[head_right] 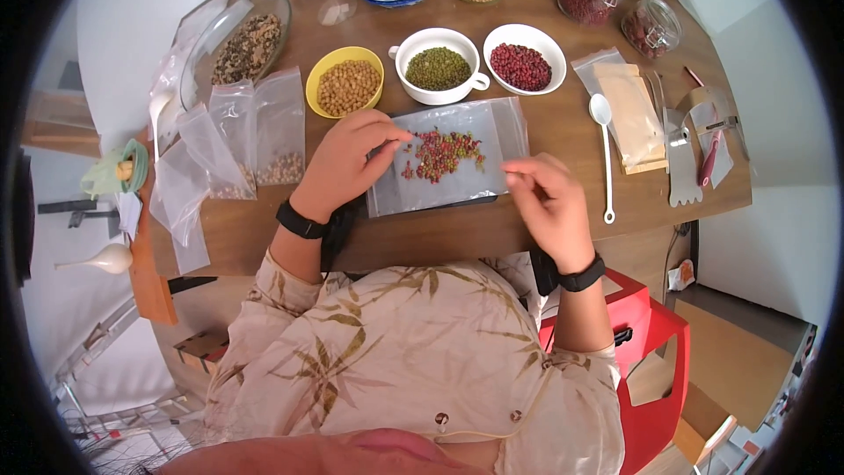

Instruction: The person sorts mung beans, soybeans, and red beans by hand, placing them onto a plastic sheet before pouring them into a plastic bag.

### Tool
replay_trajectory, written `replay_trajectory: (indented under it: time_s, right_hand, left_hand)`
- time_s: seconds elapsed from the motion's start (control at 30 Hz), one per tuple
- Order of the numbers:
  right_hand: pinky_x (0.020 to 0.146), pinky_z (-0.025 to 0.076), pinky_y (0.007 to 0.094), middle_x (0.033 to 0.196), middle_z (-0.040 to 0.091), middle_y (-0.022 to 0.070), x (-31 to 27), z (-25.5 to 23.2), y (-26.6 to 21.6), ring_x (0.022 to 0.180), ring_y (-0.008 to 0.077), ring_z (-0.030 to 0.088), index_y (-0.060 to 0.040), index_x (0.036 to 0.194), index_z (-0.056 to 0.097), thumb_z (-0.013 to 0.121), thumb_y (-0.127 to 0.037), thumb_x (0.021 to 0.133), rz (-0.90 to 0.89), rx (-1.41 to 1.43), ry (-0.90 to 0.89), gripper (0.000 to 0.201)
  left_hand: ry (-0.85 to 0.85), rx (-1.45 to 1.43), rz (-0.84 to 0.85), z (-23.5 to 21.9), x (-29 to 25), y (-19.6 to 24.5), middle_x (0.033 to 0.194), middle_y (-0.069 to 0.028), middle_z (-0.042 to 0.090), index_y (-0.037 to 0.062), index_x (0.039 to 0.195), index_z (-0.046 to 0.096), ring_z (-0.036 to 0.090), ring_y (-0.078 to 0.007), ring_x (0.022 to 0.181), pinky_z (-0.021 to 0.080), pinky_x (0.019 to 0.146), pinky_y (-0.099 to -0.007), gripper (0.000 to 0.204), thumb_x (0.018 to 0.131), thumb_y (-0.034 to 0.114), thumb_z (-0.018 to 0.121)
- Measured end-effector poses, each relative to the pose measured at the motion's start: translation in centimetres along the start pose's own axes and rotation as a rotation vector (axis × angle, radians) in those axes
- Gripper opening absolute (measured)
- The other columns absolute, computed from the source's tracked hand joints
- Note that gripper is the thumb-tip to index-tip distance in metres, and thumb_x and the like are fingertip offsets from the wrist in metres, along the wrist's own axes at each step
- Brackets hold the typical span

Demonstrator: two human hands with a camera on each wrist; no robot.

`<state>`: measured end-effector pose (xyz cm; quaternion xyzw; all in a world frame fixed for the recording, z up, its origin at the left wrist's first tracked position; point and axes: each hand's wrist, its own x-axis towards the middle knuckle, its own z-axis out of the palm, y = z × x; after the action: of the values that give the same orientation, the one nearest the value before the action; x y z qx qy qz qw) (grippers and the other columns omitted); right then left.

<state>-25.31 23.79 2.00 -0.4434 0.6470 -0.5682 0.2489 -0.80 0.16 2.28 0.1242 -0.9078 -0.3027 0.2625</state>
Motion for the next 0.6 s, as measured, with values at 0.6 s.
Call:
replay_trajectory:
  time_s: [0.6]
  right_hand:
    - [0.075, 0.057, 0.0454, 0.096, 0.07, 0.0131, 1.9, 3.2, -2.1, 0.084, 0.033, 0.072, -0.0073, 0.115, 0.075, 0.077, -0.008, 0.096, -0.097, -0.56, -0.184, 0.018]
  left_hand:
    - [0.042, -0.012, 0.013, 0.4, 0.0, -0.2, 0.099, -0.0096, 0.071, 0.0069, 0.106, 0.077, 0.069, -0.0347, 0.095, 0.056, 0.084, -0.0462, 0.011, 0.096, 0.005, 0.073]
